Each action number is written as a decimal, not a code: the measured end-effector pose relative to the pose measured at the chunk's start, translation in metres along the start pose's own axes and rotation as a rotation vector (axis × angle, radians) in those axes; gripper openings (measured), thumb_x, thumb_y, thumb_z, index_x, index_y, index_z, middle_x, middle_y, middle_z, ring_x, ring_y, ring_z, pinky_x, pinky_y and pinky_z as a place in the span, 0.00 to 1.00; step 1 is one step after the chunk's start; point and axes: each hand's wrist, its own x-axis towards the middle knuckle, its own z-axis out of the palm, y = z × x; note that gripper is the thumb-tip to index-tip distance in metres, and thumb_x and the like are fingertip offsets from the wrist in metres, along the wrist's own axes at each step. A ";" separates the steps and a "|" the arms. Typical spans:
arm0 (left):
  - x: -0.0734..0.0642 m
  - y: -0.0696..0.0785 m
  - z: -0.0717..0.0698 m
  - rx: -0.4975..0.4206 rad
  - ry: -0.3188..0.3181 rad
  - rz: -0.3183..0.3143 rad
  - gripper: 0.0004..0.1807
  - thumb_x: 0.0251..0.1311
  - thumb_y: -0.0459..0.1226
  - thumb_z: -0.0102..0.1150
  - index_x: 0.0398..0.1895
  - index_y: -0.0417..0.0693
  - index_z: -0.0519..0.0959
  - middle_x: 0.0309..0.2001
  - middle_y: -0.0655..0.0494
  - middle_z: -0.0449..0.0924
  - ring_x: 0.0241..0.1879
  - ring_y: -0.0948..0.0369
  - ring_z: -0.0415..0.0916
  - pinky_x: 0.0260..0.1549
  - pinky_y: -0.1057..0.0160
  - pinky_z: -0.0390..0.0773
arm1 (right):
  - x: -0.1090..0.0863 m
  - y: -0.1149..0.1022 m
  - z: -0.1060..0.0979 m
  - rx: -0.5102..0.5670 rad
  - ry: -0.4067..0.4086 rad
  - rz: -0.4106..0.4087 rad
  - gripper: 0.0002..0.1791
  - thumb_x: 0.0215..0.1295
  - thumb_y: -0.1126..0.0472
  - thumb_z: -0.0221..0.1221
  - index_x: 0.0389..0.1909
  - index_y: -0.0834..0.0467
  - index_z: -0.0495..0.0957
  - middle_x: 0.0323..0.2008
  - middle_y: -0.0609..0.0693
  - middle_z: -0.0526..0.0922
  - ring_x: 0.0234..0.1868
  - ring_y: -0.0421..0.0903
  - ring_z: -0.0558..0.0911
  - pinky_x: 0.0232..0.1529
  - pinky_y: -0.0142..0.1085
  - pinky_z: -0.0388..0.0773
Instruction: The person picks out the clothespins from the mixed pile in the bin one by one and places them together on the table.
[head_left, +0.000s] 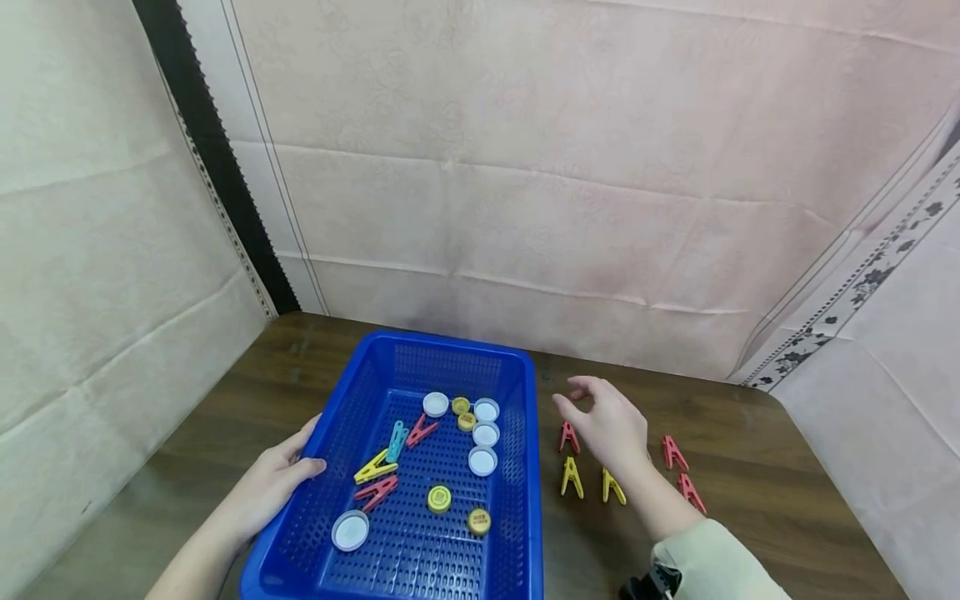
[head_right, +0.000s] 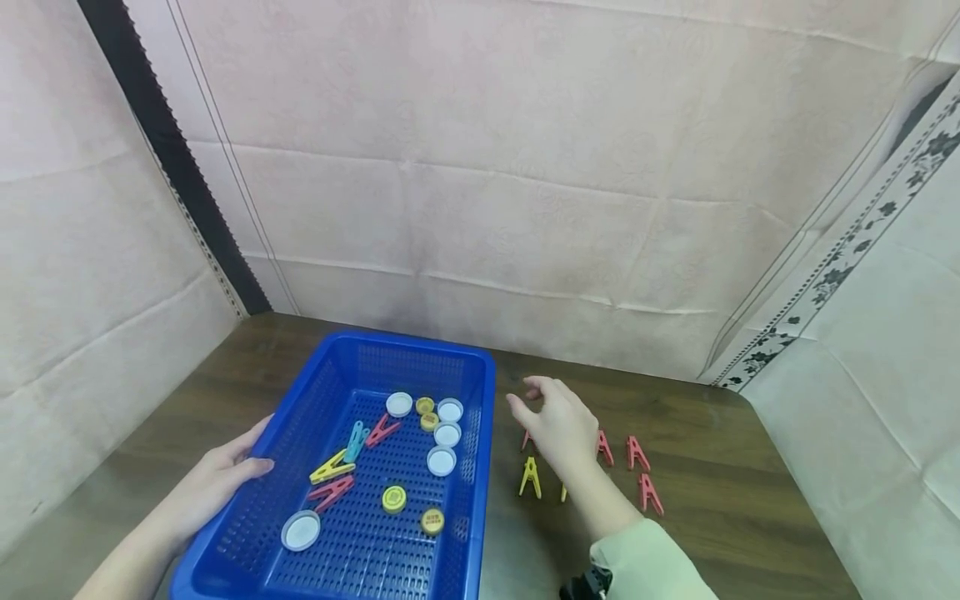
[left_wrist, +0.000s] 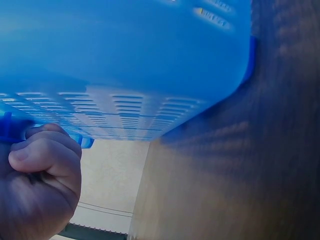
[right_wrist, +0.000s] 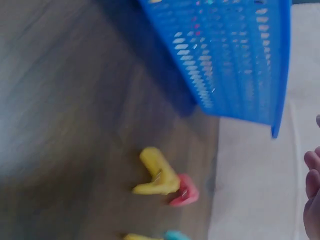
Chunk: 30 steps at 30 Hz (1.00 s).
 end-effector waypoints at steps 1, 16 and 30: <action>0.000 0.000 0.000 0.000 -0.003 0.004 0.35 0.66 0.36 0.48 0.74 0.55 0.49 0.64 0.30 0.60 0.43 0.46 0.79 0.32 0.50 0.81 | 0.002 -0.006 -0.001 0.001 -0.014 0.001 0.20 0.57 0.44 0.62 0.46 0.51 0.81 0.35 0.43 0.82 0.22 0.38 0.73 0.24 0.35 0.70; -0.001 0.000 0.000 -0.010 -0.002 -0.020 0.35 0.66 0.37 0.48 0.74 0.55 0.48 0.65 0.29 0.58 0.43 0.45 0.79 0.31 0.49 0.81 | 0.026 -0.073 0.009 -0.012 -0.185 -0.008 0.25 0.57 0.39 0.59 0.48 0.50 0.80 0.39 0.44 0.84 0.38 0.43 0.81 0.28 0.35 0.75; 0.000 -0.001 0.001 -0.013 0.003 -0.013 0.35 0.66 0.38 0.48 0.74 0.56 0.49 0.65 0.30 0.58 0.43 0.45 0.79 0.31 0.48 0.81 | 0.044 -0.104 0.015 0.042 -0.334 0.025 0.26 0.60 0.36 0.55 0.49 0.50 0.79 0.39 0.42 0.82 0.37 0.41 0.79 0.34 0.37 0.74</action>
